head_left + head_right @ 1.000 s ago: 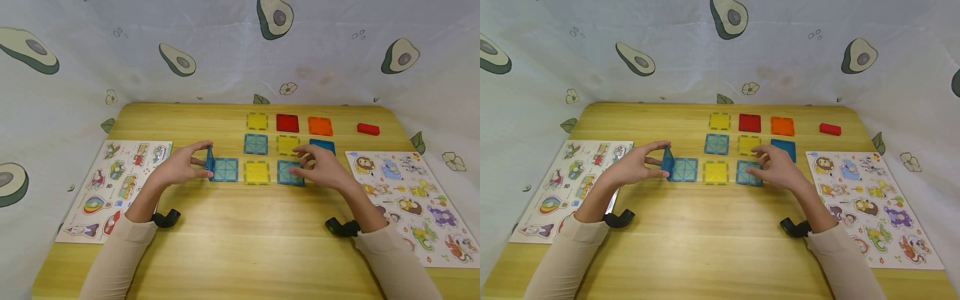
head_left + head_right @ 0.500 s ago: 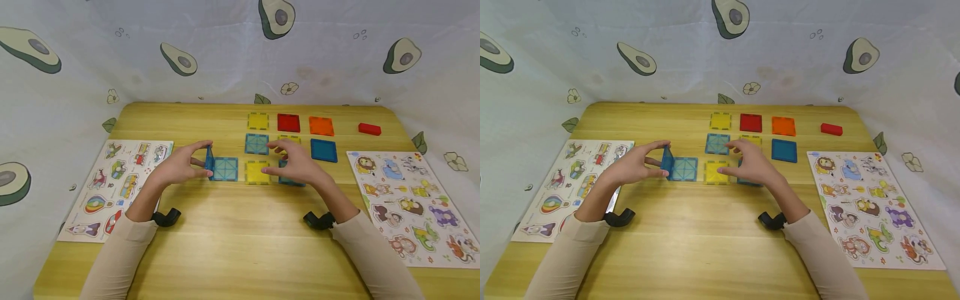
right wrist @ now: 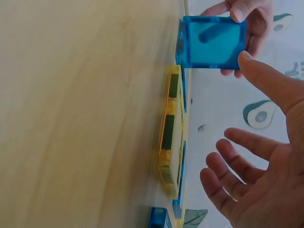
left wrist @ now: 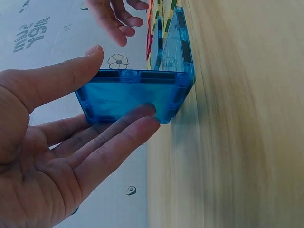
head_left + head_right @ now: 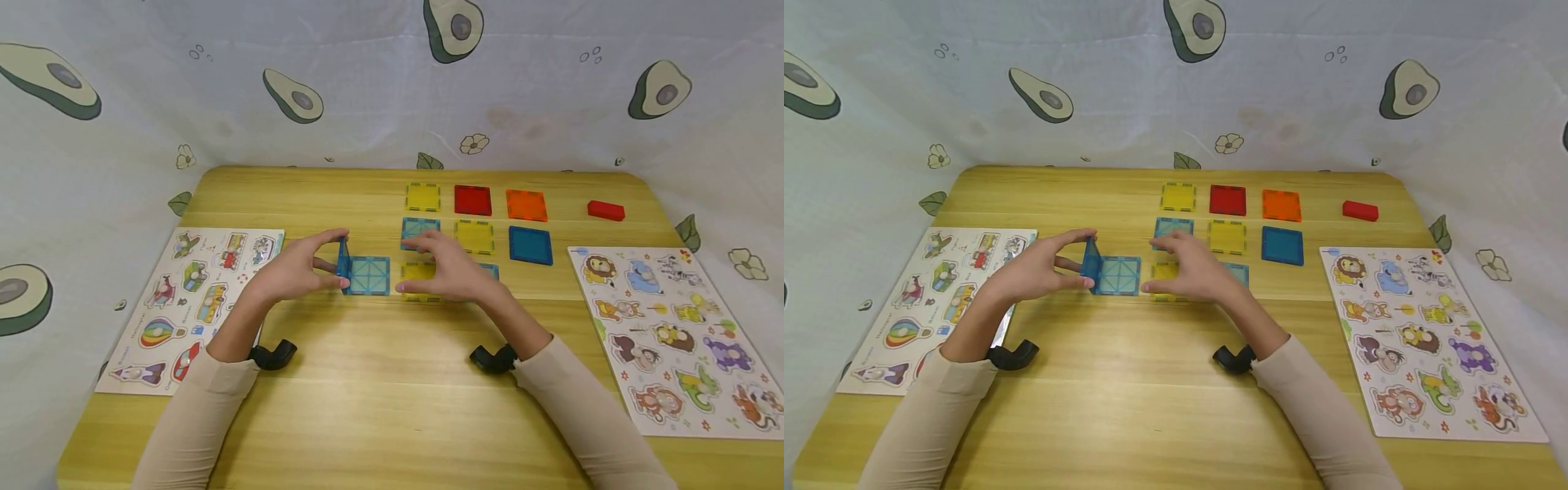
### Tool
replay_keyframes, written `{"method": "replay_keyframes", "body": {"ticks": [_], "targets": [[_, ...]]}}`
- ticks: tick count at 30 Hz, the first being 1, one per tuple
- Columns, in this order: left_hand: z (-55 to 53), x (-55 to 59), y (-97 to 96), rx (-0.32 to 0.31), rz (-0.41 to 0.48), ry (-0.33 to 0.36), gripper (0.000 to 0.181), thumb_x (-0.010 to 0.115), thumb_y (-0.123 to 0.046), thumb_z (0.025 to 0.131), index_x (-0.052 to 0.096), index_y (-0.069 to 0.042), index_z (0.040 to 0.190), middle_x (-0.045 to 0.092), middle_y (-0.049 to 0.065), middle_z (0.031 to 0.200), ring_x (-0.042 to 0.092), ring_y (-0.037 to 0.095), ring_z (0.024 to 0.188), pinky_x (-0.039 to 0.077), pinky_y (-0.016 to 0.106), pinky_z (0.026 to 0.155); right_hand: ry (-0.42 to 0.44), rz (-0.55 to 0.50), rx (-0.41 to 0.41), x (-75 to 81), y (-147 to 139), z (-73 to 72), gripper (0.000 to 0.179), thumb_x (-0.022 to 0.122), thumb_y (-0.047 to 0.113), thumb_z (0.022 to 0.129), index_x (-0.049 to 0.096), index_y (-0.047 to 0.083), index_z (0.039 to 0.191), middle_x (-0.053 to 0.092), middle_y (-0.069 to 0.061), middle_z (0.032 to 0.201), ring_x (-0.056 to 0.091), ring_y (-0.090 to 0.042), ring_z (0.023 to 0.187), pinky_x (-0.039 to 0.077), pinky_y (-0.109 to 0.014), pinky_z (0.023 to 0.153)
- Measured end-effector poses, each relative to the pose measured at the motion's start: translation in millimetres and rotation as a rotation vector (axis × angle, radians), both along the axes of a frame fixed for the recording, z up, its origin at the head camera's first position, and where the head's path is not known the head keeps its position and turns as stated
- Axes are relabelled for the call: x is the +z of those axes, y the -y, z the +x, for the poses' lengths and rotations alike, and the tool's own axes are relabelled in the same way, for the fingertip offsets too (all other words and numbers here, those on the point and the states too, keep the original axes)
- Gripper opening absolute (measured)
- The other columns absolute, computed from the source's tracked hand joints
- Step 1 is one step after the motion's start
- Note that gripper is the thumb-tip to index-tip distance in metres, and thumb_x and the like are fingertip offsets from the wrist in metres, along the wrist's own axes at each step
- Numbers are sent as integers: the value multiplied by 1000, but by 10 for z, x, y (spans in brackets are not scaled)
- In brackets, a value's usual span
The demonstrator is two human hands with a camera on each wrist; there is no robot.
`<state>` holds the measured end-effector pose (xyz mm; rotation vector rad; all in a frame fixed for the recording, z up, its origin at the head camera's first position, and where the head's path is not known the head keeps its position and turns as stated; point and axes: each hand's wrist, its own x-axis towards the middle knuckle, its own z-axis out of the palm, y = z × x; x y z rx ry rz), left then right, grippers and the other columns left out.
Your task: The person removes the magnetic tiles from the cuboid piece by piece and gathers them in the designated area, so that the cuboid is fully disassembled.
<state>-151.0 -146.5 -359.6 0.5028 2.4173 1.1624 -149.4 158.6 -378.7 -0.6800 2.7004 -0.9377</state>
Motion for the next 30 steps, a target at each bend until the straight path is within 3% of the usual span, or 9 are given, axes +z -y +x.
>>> {"method": "replay_keyframes", "body": {"ticks": [12,30], "targets": [[8,13,-22,6,-2,4,90,84,-18,88,33,-20,162,34,4,167,69,32,121,61,43,87,-18,8,51,-60,224,-60,84,86,49,81,55,11,149,53,-13,145,56,-32,126,51,-53,104],[23,32,-57,-3,-23,-5,90,82,-17,90,31,-21,163,36,10,166,70,32,119,57,30,72,-20,102,128,-130,612,-156,88,87,47,80,54,6,150,51,-14,148,48,-33,135,47,-51,111]]}}
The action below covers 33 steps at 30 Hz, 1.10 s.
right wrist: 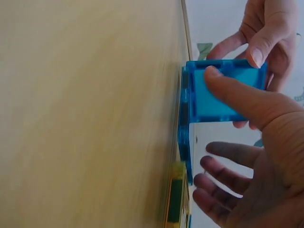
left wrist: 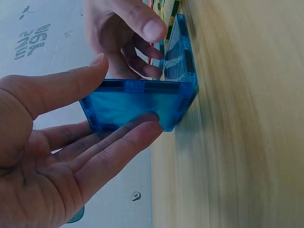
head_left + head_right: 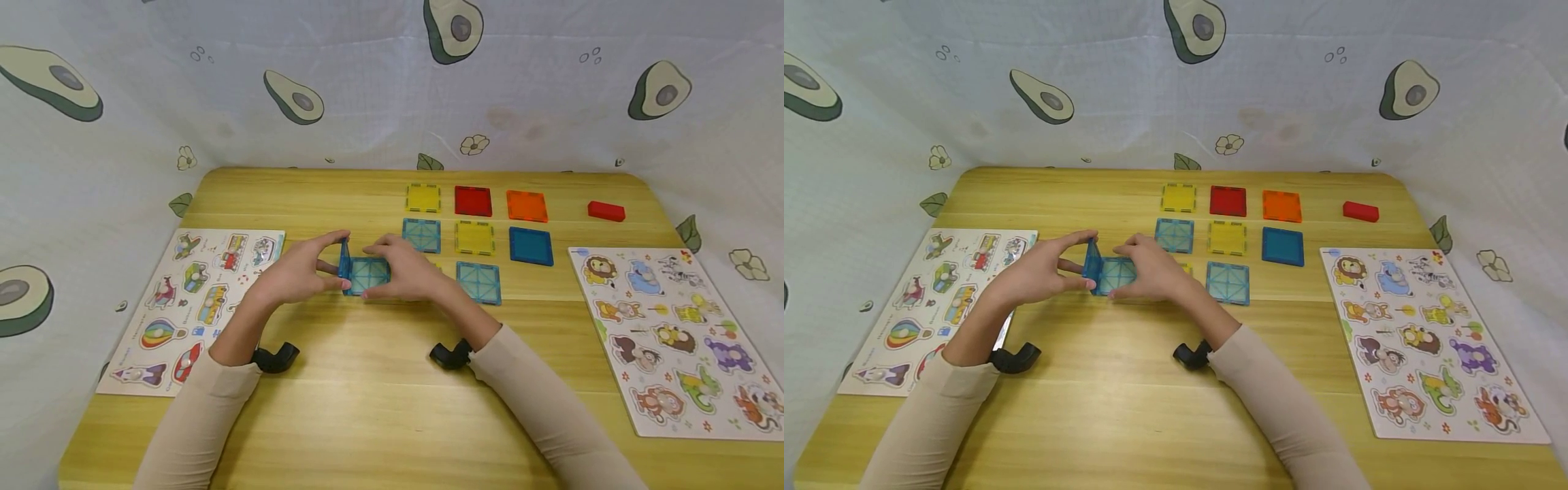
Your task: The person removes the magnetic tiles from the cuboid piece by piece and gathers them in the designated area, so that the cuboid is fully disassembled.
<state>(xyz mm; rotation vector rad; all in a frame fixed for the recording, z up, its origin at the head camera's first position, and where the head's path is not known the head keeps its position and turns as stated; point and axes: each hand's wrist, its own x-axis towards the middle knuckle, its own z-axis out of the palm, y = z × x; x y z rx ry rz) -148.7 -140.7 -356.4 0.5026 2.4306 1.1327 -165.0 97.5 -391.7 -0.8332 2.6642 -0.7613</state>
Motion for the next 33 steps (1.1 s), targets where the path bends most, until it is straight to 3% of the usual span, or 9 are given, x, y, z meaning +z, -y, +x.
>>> {"method": "replay_keyframes", "body": {"ticks": [13,21,27,33], "targets": [[18,17,-11,-4,0,-11,90,83,-16,89,31,-19,163,37,9,165,71,31,118,61,35,80,-10,158,-19,-28,148,5,86,87,47,80,54,9,150,53,-10,148,46,-31,136,44,-49,114],[23,15,-10,0,-8,-18,89,84,-16,88,34,-19,162,39,8,164,72,30,116,62,36,81,-32,154,-23,-31,183,45,82,87,45,80,57,8,147,55,-10,143,49,-29,130,48,-46,110],[14,23,-4,42,-36,-20,90,84,-17,88,32,-17,162,41,13,162,72,30,115,62,38,81,-73,105,-44,-7,197,79,81,90,41,75,61,6,142,59,-10,136,52,-27,120,55,-41,96],[4,17,10,47,-57,-20,91,83,-17,89,31,-15,162,38,15,164,72,30,115,62,37,80,-110,75,-57,36,186,86,81,92,40,73,62,6,140,59,-9,135,52,-26,120,55,-42,95]]}}
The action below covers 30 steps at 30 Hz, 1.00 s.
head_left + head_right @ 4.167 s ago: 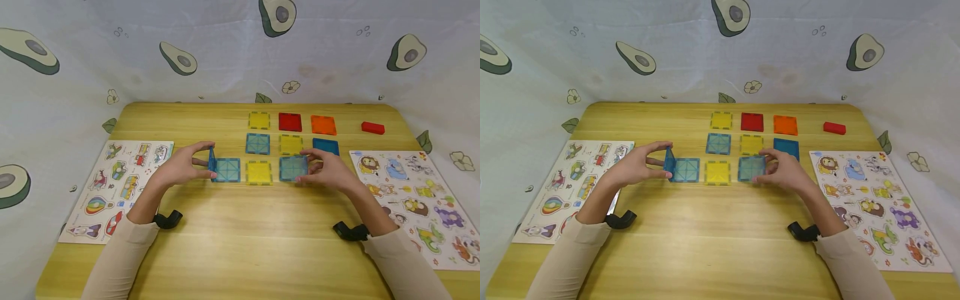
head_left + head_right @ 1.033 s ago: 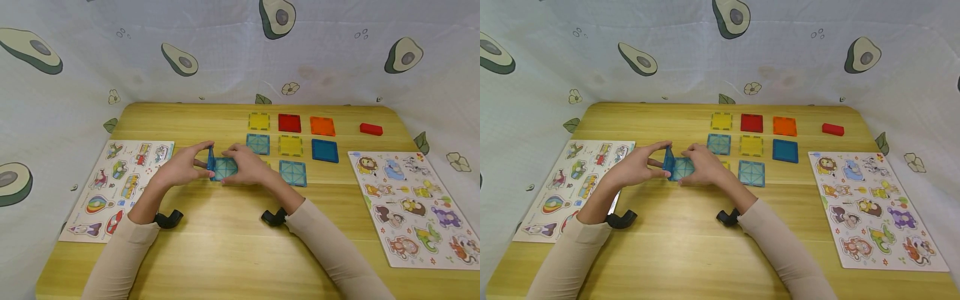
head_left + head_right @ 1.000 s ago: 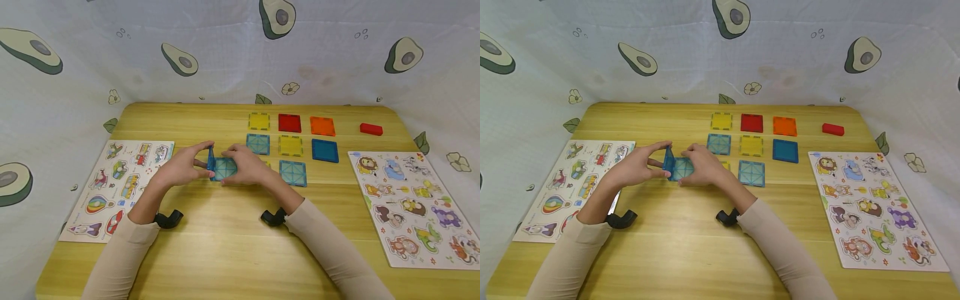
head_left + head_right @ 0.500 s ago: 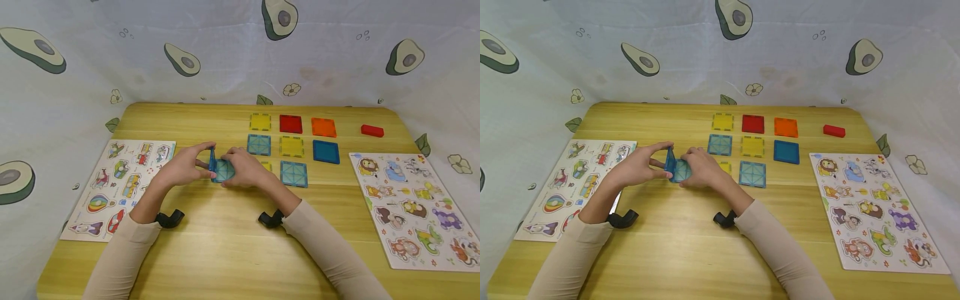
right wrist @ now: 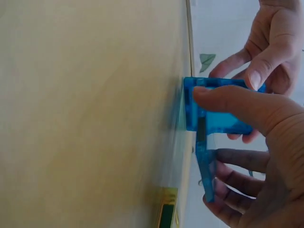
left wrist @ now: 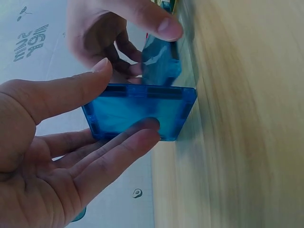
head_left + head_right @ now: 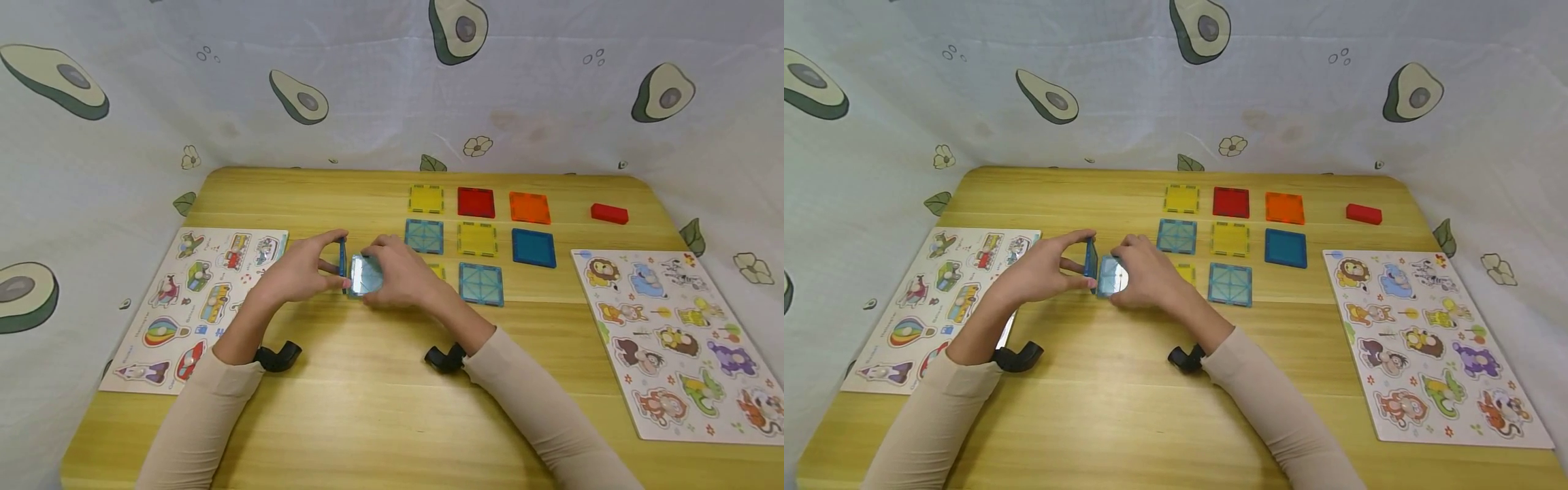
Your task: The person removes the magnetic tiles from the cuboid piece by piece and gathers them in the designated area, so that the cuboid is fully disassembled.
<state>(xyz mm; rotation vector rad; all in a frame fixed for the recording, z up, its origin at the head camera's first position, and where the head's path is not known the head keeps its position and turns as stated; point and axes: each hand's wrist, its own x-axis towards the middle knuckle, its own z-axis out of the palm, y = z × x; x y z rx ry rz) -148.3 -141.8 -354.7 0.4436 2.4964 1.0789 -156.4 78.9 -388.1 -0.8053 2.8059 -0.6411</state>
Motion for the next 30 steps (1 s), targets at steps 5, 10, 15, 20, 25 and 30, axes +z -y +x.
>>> {"method": "replay_keyframes", "body": {"ticks": [5,10,15,20,25,30], "targets": [[-1,6,-3,-2,-9,9,91,83,-18,89,30,-16,163,34,14,166,72,30,115,62,39,82,-5,-40,2,58,-58,-11,81,91,41,75,61,7,141,57,-9,137,49,-28,124,54,-44,98],[5,8,-1,-6,-2,13,91,84,-18,88,31,-18,162,30,13,168,72,31,115,61,39,82,-20,-73,-16,115,-172,0,80,90,41,76,61,8,142,55,-9,138,49,-28,125,53,-46,98],[11,3,-6,0,9,15,90,84,-16,88,33,-18,161,32,12,167,73,31,114,61,39,83,-46,-103,-40,149,-342,24,78,91,39,75,62,9,141,56,-10,137,50,-31,127,52,-51,102],[15,-6,-21,7,2,15,89,84,-16,88,33,-20,161,31,13,168,72,31,115,61,39,82,-41,-117,-70,183,-547,77,77,91,40,75,63,12,141,54,-11,144,48,-32,134,50,-56,105],[20,-17,-26,1,-9,7,89,84,-17,88,33,-19,161,31,13,168,73,30,114,60,38,82,2,-115,-92,279,-767,162,79,90,40,76,60,14,144,49,-12,149,48,-33,134,51,-57,104],[13,-29,-23,-3,1,4,89,84,-17,88,33,-18,161,31,13,168,73,29,113,60,38,81,47,-120,-125,361,-1010,223,79,89,36,79,57,14,147,46,-13,150,47,-36,134,47,-61,108]]}}
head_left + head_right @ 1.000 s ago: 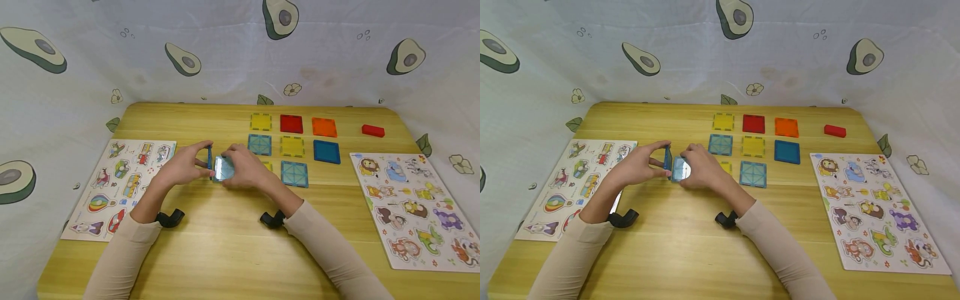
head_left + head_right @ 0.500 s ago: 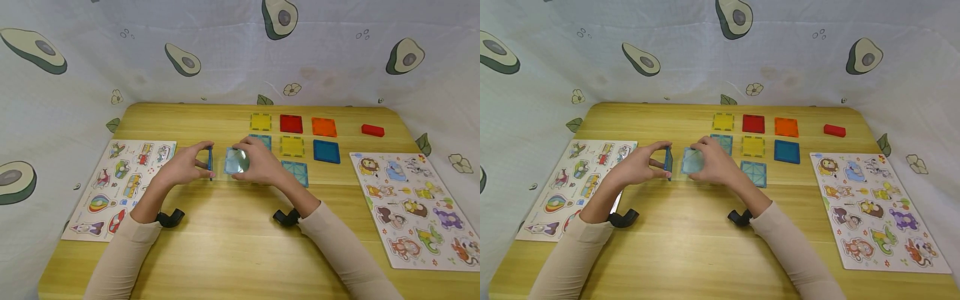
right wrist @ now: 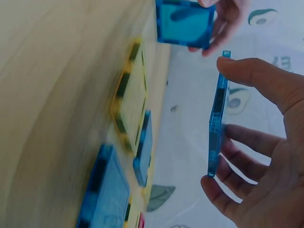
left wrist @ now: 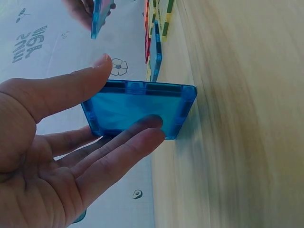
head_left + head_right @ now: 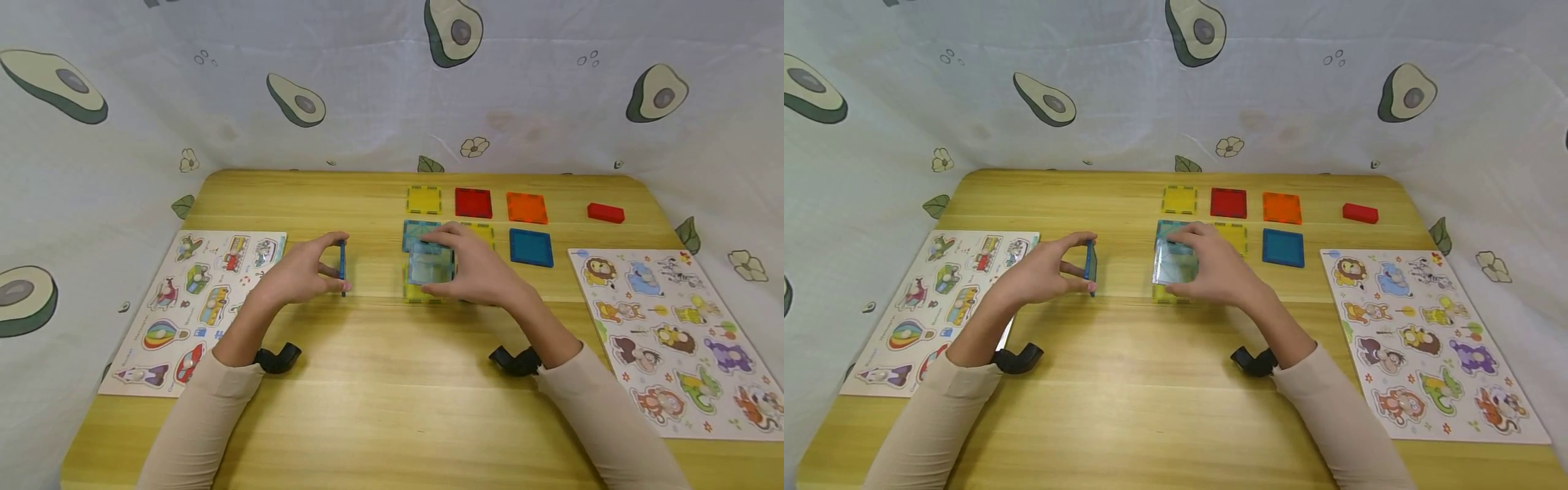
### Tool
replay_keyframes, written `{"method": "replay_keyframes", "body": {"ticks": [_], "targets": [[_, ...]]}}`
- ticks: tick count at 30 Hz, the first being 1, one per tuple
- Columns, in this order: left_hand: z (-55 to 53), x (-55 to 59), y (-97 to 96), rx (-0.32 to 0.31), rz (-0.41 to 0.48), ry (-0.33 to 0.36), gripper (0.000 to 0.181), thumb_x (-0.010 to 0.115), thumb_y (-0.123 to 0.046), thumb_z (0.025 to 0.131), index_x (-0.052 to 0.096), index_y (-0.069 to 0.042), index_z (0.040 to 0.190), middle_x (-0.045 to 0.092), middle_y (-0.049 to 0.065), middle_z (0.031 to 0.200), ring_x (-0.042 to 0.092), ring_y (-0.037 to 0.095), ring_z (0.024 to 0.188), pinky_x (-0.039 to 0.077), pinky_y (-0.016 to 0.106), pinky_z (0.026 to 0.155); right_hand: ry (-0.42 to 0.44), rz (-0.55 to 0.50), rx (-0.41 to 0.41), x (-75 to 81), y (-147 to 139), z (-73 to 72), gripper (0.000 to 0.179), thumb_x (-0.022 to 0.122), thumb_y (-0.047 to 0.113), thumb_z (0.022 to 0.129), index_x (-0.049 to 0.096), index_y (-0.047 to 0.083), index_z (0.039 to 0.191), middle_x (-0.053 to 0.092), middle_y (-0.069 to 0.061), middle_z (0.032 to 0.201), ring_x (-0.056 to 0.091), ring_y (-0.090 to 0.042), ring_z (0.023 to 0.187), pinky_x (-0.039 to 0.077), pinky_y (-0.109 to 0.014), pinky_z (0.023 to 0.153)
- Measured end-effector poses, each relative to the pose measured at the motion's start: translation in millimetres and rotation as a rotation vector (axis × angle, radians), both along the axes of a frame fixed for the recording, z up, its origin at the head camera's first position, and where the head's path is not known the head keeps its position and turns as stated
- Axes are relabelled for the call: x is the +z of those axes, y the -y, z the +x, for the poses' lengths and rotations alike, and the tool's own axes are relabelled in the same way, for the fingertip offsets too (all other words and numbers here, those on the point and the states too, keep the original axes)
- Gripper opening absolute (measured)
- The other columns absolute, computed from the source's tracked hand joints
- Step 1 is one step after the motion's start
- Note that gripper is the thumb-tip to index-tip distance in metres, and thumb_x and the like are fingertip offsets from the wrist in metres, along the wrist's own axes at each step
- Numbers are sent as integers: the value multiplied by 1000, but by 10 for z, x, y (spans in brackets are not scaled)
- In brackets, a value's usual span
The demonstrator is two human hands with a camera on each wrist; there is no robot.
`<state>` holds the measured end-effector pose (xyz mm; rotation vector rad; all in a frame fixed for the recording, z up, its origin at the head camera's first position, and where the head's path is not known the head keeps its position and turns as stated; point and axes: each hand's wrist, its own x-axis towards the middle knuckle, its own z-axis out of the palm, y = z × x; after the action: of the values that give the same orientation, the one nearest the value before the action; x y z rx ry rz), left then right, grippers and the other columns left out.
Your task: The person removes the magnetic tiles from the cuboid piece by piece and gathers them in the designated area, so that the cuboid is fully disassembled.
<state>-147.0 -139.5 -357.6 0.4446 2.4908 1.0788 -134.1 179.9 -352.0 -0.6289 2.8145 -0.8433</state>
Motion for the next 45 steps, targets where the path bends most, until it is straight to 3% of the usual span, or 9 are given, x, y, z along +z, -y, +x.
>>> {"method": "replay_keyframes", "body": {"ticks": [10,22,31,40,45], "targets": [[-4,-1,8,2,-9,3,89,84,-19,88,33,-21,161,30,12,168,73,28,114,60,38,82,-32,50,-53,23,-477,58,77,88,35,81,56,11,147,47,-18,151,45,-44,135,41,-70,108],[0,-11,-2,9,0,3,88,84,-19,88,34,-20,160,32,13,167,73,28,113,60,40,85,-33,57,-104,-1,-894,115,78,90,35,80,57,9,146,49,-21,148,47,-47,132,42,-73,103],[6,-7,-11,4,-5,-2,89,85,-21,88,34,-21,161,32,11,167,74,27,112,60,41,85,10,136,-129,-41,-1162,167,79,90,37,79,57,9,146,46,-25,151,44,-51,135,38,-76,105],[12,-11,-20,4,-6,1,89,85,-21,88,34,-21,161,31,10,168,74,27,112,60,41,86,57,195,-102,-128,-1399,101,80,90,41,79,59,6,144,46,-29,151,39,-55,139,35,-77,107],[22,-2,-21,-1,-3,2,90,85,-22,88,33,-21,161,32,10,167,74,27,113,60,41,87,92,217,-100,-164,-1471,96,80,92,40,75,62,5,140,53,-28,144,49,-49,131,41,-71,106]]}}
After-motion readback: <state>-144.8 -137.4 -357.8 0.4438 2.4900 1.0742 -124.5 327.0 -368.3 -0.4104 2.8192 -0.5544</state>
